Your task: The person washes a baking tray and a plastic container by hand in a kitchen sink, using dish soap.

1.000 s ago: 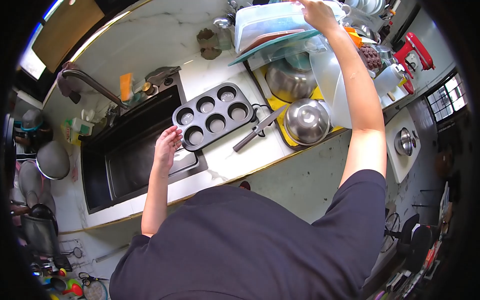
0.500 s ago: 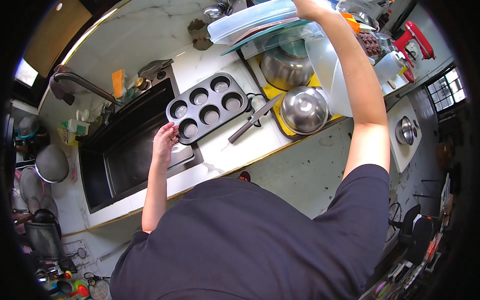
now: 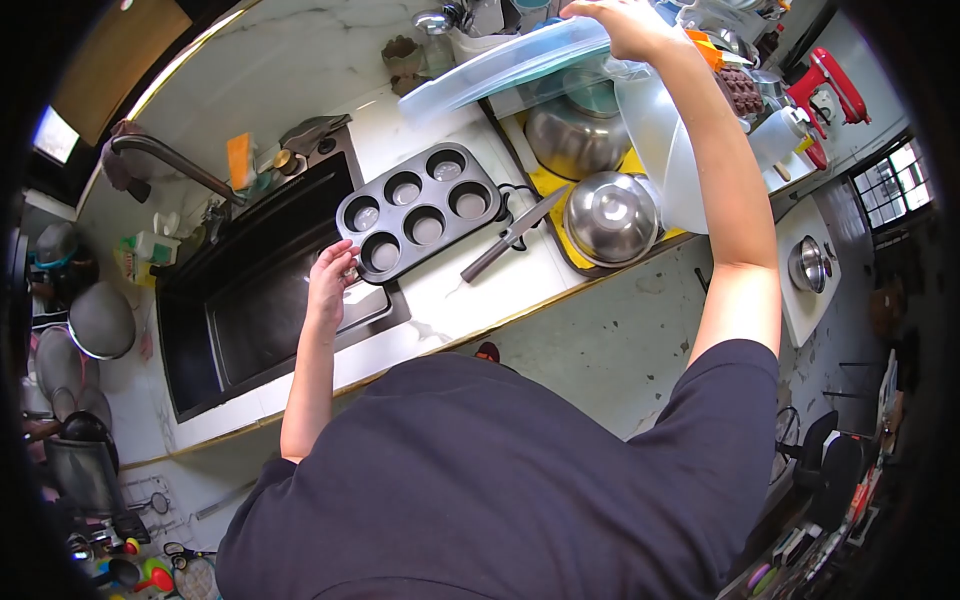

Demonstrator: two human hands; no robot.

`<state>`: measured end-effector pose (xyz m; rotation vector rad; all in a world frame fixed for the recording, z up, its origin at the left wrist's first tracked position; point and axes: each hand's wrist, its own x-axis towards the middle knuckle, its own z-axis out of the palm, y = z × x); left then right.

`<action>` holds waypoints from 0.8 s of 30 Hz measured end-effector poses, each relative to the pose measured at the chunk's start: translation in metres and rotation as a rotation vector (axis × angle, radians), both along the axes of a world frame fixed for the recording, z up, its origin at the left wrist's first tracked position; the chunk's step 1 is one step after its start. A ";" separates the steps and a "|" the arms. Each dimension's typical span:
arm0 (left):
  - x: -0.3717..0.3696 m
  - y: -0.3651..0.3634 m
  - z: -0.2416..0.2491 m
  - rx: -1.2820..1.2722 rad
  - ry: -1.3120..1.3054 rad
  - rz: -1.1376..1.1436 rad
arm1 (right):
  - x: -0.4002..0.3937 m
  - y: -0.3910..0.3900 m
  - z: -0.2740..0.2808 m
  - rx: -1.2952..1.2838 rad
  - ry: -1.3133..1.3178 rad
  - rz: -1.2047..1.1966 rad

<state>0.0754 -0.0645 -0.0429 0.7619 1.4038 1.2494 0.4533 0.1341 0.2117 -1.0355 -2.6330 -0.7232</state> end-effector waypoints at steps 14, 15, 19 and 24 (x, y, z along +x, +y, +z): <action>0.077 0.112 0.097 0.547 0.420 -0.262 | 0.048 0.097 0.003 -0.374 0.507 0.032; 0.084 0.121 0.109 0.579 0.476 -0.215 | 0.052 0.106 -0.001 -0.453 0.578 0.045; 0.094 0.167 0.122 0.770 0.691 -0.114 | 0.049 0.118 -0.009 -0.589 0.636 -0.052; 0.105 0.176 0.131 0.799 0.915 0.004 | 0.068 0.146 -0.030 -0.613 0.506 -0.151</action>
